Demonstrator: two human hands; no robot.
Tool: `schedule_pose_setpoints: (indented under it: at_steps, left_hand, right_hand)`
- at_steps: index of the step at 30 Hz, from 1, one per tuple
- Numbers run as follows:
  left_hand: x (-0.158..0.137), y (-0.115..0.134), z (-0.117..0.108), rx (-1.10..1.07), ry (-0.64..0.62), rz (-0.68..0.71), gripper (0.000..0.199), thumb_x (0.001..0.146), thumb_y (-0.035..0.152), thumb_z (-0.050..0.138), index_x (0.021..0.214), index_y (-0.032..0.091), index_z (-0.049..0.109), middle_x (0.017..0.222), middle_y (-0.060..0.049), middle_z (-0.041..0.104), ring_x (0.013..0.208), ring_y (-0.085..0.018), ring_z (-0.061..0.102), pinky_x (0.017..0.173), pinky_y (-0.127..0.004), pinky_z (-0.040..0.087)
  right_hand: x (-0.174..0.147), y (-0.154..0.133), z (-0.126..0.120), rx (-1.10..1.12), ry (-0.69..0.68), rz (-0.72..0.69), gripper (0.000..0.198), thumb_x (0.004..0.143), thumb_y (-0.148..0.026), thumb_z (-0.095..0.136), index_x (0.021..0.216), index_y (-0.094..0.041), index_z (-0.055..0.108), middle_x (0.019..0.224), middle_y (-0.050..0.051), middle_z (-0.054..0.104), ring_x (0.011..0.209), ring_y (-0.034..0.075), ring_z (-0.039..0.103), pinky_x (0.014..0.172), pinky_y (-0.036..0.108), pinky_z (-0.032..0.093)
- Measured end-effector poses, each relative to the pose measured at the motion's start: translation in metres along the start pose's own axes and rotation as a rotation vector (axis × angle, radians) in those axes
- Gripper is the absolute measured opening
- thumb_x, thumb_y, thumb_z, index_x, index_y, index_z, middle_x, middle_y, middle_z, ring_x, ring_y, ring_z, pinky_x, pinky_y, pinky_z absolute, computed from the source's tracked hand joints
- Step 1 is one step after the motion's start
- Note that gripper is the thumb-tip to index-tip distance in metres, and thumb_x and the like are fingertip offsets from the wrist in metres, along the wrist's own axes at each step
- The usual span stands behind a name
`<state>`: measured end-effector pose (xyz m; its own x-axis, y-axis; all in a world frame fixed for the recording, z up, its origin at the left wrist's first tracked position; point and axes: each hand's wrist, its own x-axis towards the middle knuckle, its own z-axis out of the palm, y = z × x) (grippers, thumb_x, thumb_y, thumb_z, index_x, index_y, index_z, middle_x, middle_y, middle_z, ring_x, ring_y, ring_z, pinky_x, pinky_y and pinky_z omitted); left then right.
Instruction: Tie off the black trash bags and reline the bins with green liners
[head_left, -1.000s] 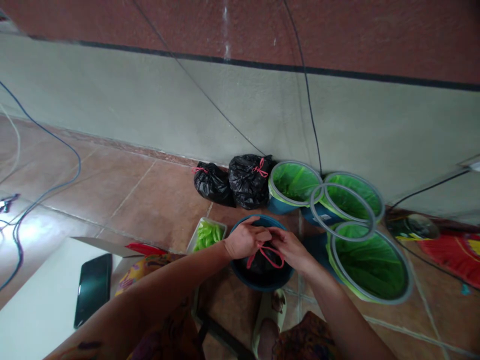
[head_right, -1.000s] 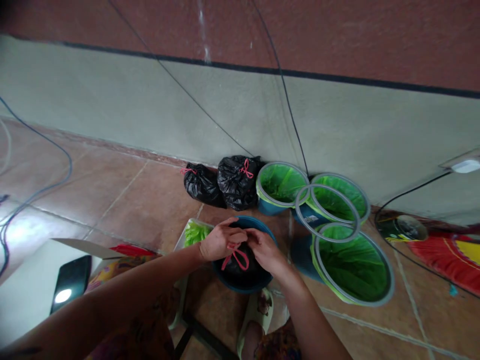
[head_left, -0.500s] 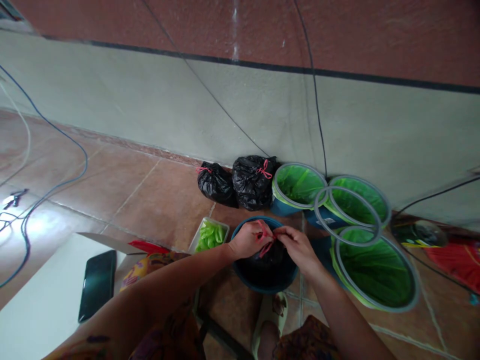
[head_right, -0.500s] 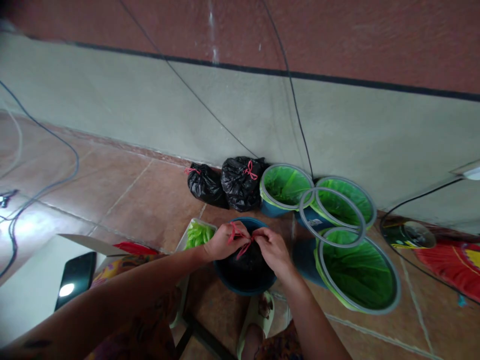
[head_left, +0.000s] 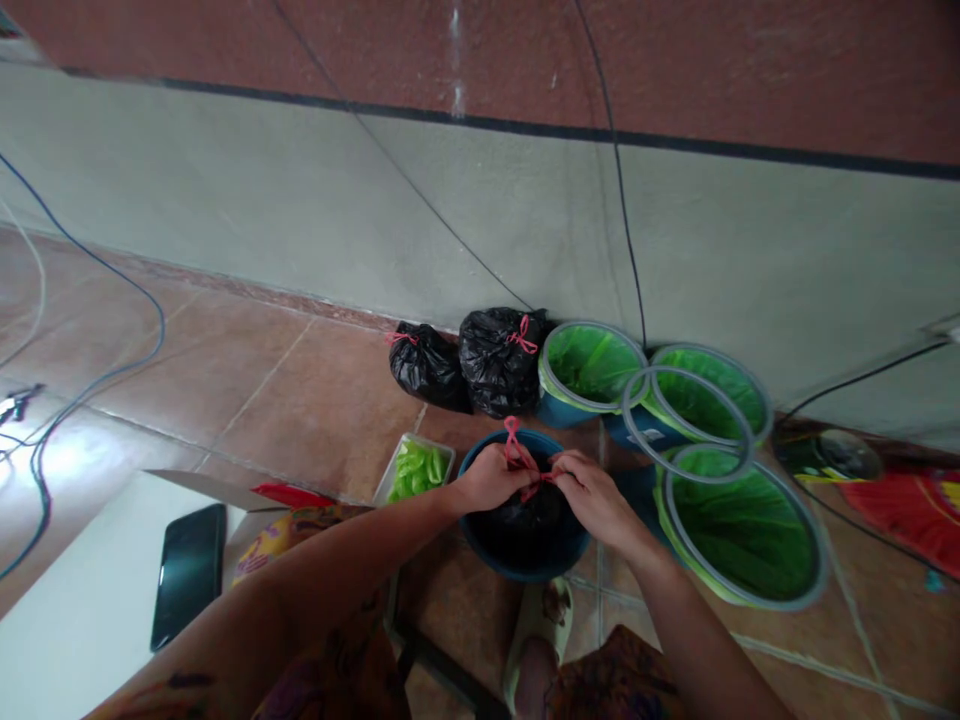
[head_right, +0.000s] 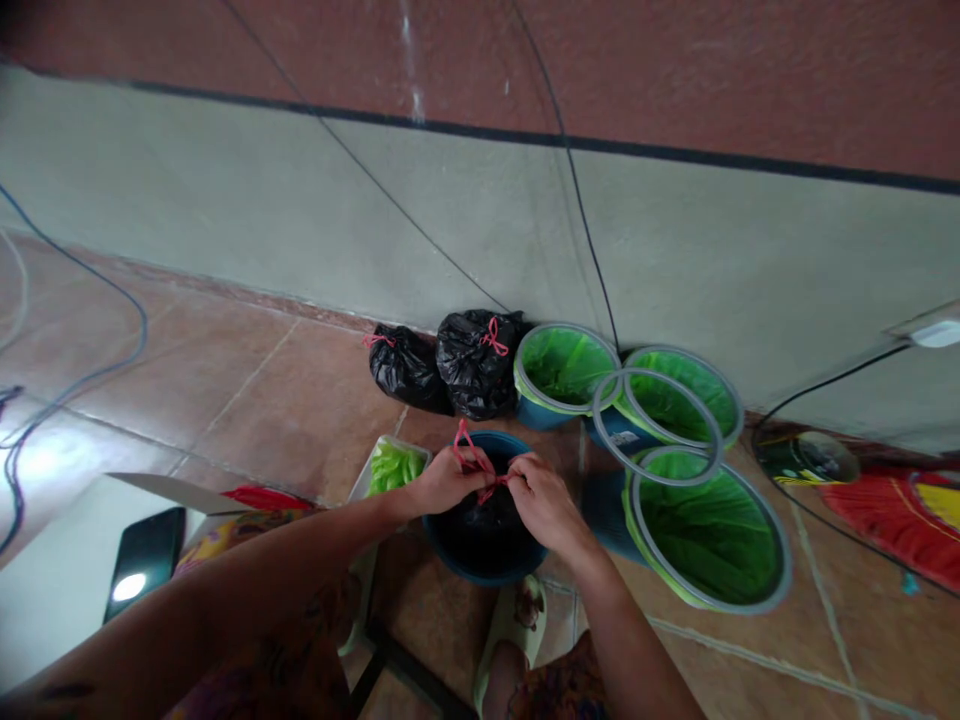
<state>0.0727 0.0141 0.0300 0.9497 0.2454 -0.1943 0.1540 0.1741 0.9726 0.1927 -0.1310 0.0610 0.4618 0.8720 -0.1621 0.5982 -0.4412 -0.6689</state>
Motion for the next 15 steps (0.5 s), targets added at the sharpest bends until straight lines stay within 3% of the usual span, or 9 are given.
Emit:
schedule_pose_setpoints:
  at_steps: [4,8,12,15]
  left_hand:
    - [0.003,-0.011,-0.001,-0.064,0.04,-0.144,0.012,0.069,0.023,0.071,0.071,0.014,0.065,0.062,0.001,0.066,0.057,-0.011,0.06,0.061,-0.023,0.048]
    - [0.003,-0.014,-0.003,-0.075,0.091,-0.152,0.011,0.066,0.022,0.072,0.07,0.013,0.067,0.062,0.001,0.066,0.059,-0.01,0.059,0.062,-0.022,0.046]
    - [0.004,-0.014,-0.008,0.069,0.162,-0.138,0.008,0.069,0.022,0.07,0.069,0.014,0.069,0.06,0.002,0.064,0.058,-0.01,0.056,0.061,-0.021,0.043]
    - [0.005,-0.014,-0.011,0.17,0.158,-0.136,0.007,0.071,0.021,0.068,0.07,0.015,0.07,0.062,0.002,0.065,0.061,-0.011,0.058,0.063,-0.022,0.044]
  right_hand:
    - [-0.001,0.003,-0.001,-0.024,-0.145,0.055,0.03,0.086,-0.029,0.03,0.06,-0.023,0.045,0.07,0.002,0.055,0.071,0.017,0.054,0.07,0.032,0.037]
    - [0.0,0.005,-0.001,0.092,-0.132,0.093,0.034,0.085,-0.037,0.038,0.059,-0.022,0.053,0.066,0.002,0.059,0.068,0.017,0.053,0.067,0.031,0.036]
    - [0.002,0.001,0.003,0.523,0.041,0.268,0.03,0.078,-0.047,0.055,0.07,-0.02,0.066,0.075,0.004,0.069,0.077,0.018,0.062,0.077,0.031,0.044]
    - [0.002,-0.004,0.006,0.877,0.114,0.427,0.034,0.067,-0.053,0.067,0.065,-0.02,0.061,0.069,0.003,0.069,0.069,0.017,0.063,0.073,0.03,0.049]
